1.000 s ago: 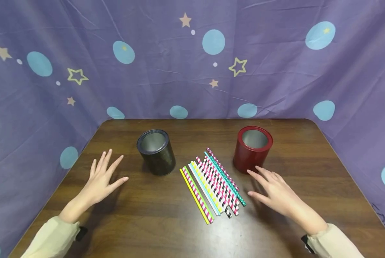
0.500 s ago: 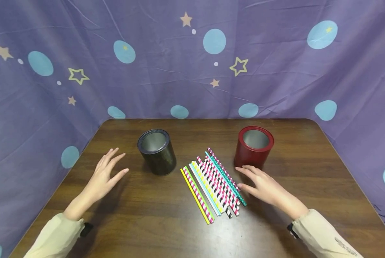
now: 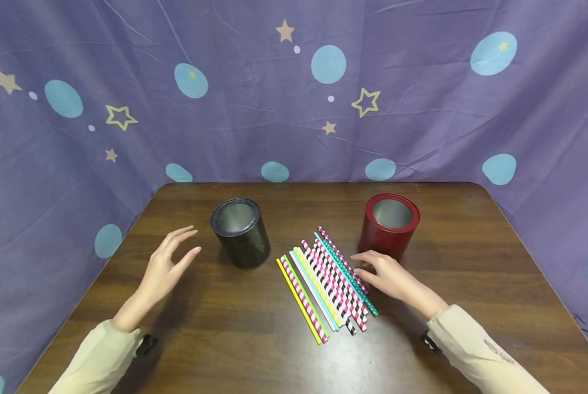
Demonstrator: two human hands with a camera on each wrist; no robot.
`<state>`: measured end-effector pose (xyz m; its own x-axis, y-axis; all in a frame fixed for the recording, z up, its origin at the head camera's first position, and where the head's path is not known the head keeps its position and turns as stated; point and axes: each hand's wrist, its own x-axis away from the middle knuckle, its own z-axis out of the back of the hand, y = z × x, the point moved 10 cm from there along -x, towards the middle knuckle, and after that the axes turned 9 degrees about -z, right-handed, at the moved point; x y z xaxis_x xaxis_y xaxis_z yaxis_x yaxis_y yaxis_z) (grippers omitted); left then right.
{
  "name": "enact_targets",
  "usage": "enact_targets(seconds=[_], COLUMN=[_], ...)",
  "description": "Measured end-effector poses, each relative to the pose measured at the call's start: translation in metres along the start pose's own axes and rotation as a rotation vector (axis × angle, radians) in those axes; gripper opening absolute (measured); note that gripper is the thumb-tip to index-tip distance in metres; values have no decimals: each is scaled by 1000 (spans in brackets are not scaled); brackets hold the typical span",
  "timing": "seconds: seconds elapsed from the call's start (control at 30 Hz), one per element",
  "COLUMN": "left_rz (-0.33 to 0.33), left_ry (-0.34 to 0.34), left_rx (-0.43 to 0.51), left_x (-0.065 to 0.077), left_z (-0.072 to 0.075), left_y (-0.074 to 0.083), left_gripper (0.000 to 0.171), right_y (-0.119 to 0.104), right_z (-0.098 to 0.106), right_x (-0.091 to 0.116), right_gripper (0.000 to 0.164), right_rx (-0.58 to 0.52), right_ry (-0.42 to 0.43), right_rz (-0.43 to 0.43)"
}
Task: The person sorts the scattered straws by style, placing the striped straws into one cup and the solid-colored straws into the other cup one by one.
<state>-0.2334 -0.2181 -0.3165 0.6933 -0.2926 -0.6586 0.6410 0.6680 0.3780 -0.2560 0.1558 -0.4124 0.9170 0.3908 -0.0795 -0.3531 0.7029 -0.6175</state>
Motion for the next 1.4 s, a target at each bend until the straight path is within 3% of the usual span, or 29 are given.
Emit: enact_targets(seconds=[0.27,0.63,0.9,1.1,1.4], left_rz=[-17,31,36,74,95], left_ry=[72,111,107,87,117], left_rx=[60,174,246,290,324], left_x=[-6,-13,-23,-23,-23], left_z=[-5,-17,-14,-20,-23], left_y=[5,4,29,25,18], left_gripper=[34,30,25,23,19], right_y=[4,9,11,10,10], right_z=[-10,-20,-23,-26,-28], right_x=[-11,-20,-22,-23,-25], right_gripper=[28,26,25,23,23], right_rx=[-73,-42,-5,-14,-11], right_ry=[-43,-49,-37,-57,-56], right_rz=[8,-42,-38,-49,-56])
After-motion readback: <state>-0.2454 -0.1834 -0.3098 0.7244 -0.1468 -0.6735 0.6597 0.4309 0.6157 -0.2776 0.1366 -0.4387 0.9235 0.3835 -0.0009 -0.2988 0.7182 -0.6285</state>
